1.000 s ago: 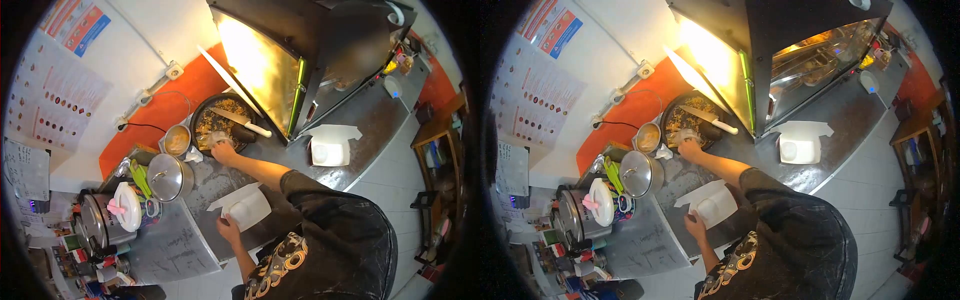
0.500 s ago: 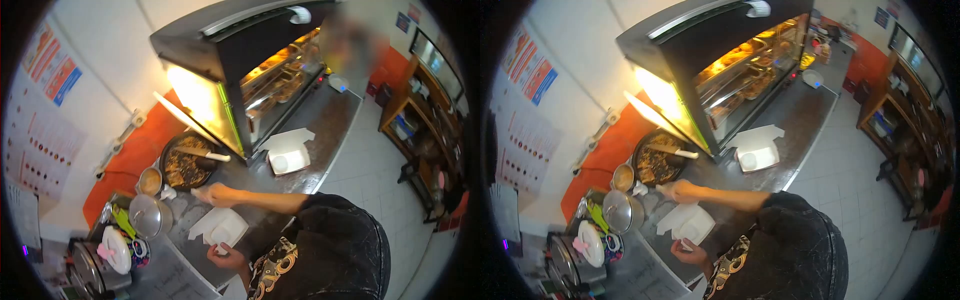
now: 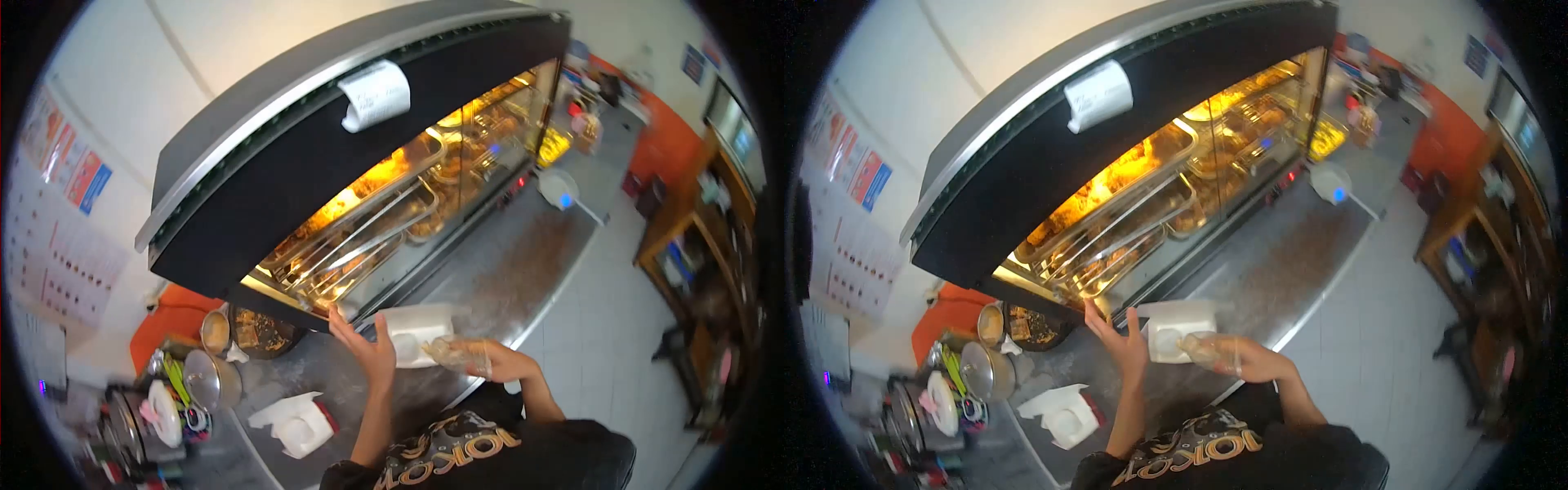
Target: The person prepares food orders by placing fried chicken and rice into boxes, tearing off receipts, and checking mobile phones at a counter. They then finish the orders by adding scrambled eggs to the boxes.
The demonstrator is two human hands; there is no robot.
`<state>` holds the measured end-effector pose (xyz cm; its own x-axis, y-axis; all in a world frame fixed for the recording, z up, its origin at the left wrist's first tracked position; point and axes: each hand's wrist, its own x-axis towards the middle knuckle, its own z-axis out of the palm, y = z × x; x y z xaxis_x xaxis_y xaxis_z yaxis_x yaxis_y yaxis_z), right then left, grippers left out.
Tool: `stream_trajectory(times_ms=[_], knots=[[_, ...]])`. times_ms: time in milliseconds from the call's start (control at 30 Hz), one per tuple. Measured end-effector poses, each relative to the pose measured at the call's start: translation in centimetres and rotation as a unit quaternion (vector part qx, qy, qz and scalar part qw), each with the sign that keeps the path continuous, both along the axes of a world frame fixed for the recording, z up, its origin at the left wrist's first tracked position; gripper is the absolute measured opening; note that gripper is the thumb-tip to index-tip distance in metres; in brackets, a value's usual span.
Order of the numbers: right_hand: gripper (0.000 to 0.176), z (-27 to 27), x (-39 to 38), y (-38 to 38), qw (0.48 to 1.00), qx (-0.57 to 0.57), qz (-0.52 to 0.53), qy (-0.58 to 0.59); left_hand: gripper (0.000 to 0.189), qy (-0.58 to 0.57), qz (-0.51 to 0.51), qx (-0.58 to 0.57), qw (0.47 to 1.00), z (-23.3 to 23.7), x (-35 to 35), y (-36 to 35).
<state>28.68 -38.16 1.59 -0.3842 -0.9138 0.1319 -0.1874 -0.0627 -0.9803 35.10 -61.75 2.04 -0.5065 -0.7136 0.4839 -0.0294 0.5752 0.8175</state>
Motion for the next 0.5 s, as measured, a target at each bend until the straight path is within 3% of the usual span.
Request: stream_trajectory(times_ms=[67,200,300,400,467,500], knots=[[0.052,-1.3,-3.2,2.5,0.997,-0.038,0.063,0.031,0.073,-0.017,0.074,0.041,0.996,-0.4,-1.3,1.5],[0.064,0.9,-9.7,7.1,0.991,0.071,0.100,-0.061,0.063,-0.011,0.157,0.069,0.985,-0.6,-4.9,2.8],[0.067,1.2,-13.0,9.2,0.997,0.064,0.032,-0.018,0.069,0.019,0.373,0.002,0.928,-0.1,-5.6,2.8],[0.069,1.6,-15.1,9.7,0.997,0.058,0.026,-0.042,0.071,0.041,0.344,-0.013,0.938,-1.2,-6.3,0.6],[0.068,0.9,-16.1,10.0,0.997,0.050,0.046,-0.039,0.070,0.030,0.380,-0.020,0.924,-1.7,-6.3,0.4],[0.068,0.7,-16.4,10.0,0.997,0.042,0.050,-0.038,0.068,0.043,0.372,0.021,0.927,-1.7,-6.2,0.3]])
